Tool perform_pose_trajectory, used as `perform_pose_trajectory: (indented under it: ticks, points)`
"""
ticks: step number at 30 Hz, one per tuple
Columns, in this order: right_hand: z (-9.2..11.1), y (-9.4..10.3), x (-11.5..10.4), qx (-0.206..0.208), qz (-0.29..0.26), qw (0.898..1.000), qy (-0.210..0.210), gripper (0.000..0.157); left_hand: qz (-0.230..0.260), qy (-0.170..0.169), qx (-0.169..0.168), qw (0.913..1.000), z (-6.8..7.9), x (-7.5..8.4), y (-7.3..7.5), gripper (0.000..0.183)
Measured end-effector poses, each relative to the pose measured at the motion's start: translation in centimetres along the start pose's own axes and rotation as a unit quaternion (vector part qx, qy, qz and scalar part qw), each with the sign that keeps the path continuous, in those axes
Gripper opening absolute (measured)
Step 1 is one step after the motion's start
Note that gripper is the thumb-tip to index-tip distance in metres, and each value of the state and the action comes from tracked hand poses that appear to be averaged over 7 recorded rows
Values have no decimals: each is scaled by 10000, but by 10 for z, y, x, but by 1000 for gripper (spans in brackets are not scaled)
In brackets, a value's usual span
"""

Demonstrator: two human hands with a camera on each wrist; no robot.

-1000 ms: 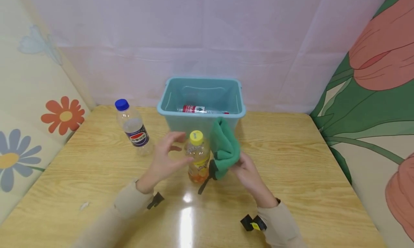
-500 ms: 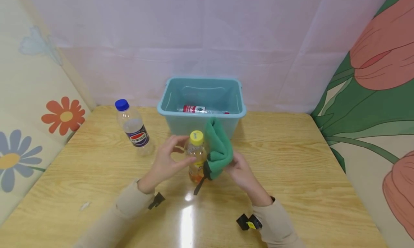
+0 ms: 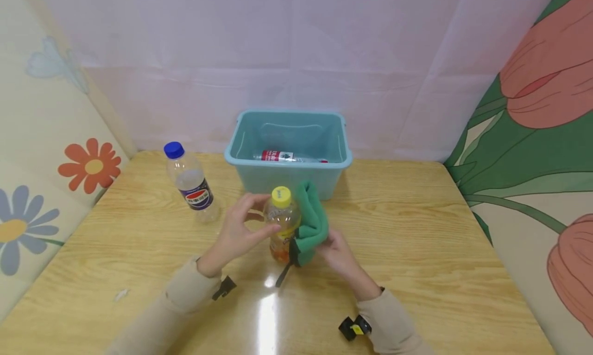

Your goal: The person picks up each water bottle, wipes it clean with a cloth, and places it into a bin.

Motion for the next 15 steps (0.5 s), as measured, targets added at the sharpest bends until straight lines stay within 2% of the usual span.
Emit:
perform_pose_trajectory:
  ticks: [3,7,11,15]
  points:
    - [1,-2,8,52,-71,9995,-300,46,85,69,20,9999,0,0,0,56]
    - [2,-5,17,7,103,9973,-721,17,155,60,41,9999,0,-1,-1,55]
    - [3,-7,21,-69,126,9946,-1023,24,160,55,43,9998,1,-2,-3,55]
    - [3,-8,23,-38,-330,9928,-1147,20,178,77,49,9998,1,-1,-3,56]
Point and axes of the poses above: each hand's wrist, its own z-axis away from the middle knuckle, its own y-axis out of the back of the hand, x = y × z, the point moved 4 cm from there along -z, towards the middle knuckle, and after that the axes turned 11 degrees about -y, right-handed, at the moved point
